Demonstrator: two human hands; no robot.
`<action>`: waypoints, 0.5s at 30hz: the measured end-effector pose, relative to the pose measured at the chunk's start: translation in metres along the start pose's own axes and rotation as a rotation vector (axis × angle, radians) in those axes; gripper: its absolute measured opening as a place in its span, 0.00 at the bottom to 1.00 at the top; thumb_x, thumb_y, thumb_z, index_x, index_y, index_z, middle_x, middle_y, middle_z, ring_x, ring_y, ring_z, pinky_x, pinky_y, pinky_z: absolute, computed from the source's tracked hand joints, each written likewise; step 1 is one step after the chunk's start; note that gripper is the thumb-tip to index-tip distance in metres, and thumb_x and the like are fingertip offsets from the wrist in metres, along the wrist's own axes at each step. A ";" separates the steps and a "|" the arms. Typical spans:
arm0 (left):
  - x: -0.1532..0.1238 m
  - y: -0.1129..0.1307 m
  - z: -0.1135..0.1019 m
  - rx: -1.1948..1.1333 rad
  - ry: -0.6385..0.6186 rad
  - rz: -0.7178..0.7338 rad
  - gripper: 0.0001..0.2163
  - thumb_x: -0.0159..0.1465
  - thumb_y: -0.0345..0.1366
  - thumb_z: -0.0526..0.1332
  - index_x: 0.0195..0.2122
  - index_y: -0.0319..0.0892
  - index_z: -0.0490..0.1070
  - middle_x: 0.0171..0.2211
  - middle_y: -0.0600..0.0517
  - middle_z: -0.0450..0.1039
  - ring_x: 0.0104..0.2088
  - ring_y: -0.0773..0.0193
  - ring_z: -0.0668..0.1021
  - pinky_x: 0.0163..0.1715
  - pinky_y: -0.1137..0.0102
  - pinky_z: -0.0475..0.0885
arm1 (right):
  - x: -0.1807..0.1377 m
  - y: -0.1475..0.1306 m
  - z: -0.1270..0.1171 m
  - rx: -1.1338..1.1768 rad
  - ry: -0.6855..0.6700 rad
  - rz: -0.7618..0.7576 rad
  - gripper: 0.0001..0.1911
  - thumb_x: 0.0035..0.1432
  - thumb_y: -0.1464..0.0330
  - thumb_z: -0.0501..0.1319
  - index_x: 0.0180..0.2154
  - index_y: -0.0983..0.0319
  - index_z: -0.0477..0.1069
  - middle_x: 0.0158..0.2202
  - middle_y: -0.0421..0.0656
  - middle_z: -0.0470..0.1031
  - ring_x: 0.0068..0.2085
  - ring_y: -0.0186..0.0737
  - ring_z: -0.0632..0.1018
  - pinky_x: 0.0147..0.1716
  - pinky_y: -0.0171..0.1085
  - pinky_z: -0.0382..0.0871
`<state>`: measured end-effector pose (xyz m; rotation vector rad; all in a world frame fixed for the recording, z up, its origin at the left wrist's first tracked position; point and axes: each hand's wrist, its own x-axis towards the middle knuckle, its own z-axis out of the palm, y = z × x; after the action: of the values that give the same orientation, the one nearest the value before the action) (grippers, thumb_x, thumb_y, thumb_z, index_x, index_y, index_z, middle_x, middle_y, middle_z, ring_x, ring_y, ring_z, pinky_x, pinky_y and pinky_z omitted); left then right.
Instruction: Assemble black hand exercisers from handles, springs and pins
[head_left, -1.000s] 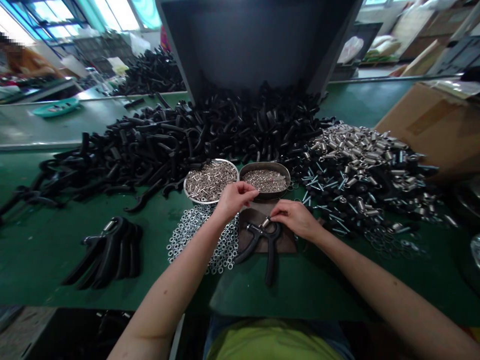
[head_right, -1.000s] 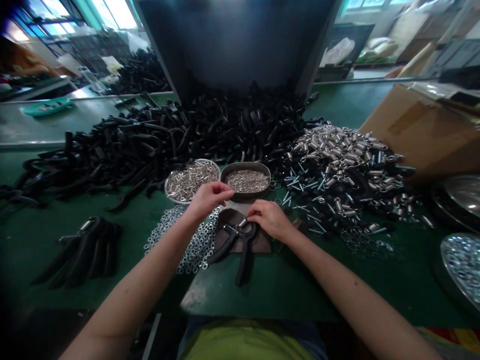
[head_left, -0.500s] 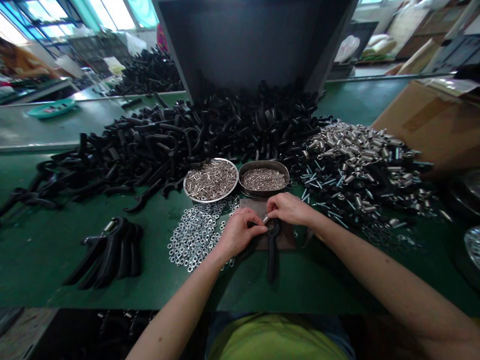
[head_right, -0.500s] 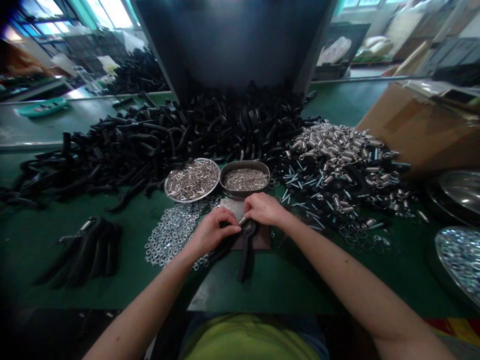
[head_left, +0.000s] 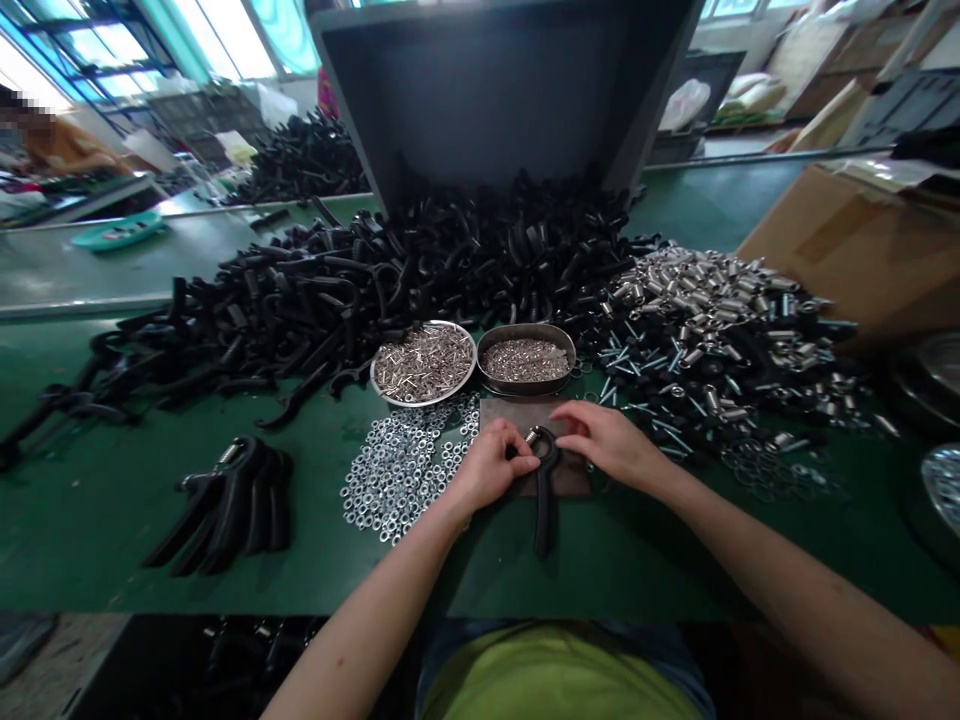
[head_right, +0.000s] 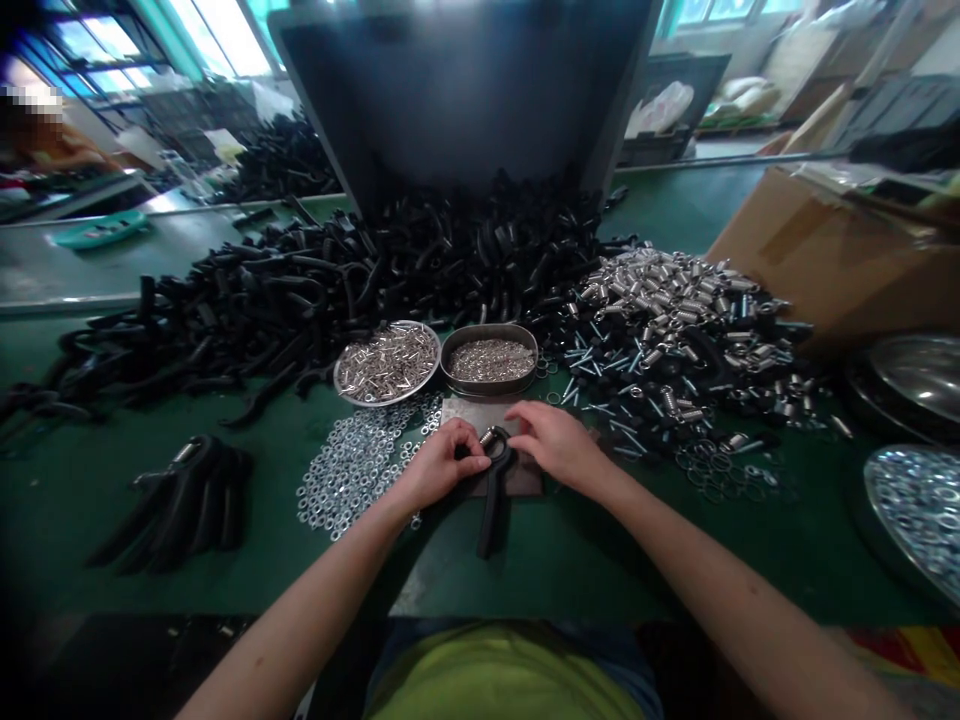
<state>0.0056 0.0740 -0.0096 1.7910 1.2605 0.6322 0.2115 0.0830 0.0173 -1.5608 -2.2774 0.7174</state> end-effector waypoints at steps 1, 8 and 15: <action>0.001 0.000 0.000 -0.018 -0.012 -0.018 0.04 0.52 0.32 0.66 0.25 0.40 0.72 0.34 0.52 0.68 0.38 0.63 0.71 0.41 0.69 0.65 | -0.017 0.007 -0.003 -0.030 0.053 0.015 0.12 0.55 0.67 0.58 0.43 0.59 0.70 0.37 0.42 0.73 0.38 0.39 0.74 0.35 0.35 0.65; 0.005 0.002 -0.004 -0.053 -0.038 -0.109 0.05 0.48 0.32 0.68 0.24 0.39 0.72 0.32 0.53 0.68 0.33 0.66 0.71 0.36 0.71 0.66 | -0.131 0.074 0.007 -0.330 0.218 0.351 0.14 0.52 0.55 0.56 0.35 0.57 0.67 0.36 0.50 0.73 0.36 0.51 0.75 0.28 0.44 0.68; 0.006 0.005 -0.002 -0.040 -0.041 -0.124 0.05 0.48 0.33 0.67 0.22 0.39 0.71 0.29 0.54 0.69 0.31 0.67 0.71 0.33 0.71 0.66 | -0.113 -0.001 -0.017 0.217 0.321 0.210 0.17 0.62 0.59 0.49 0.51 0.54 0.63 0.38 0.45 0.76 0.33 0.41 0.77 0.30 0.39 0.72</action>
<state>0.0086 0.0793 -0.0046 1.6714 1.3106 0.5443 0.2609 -0.0178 0.0364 -1.6864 -1.7657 0.6816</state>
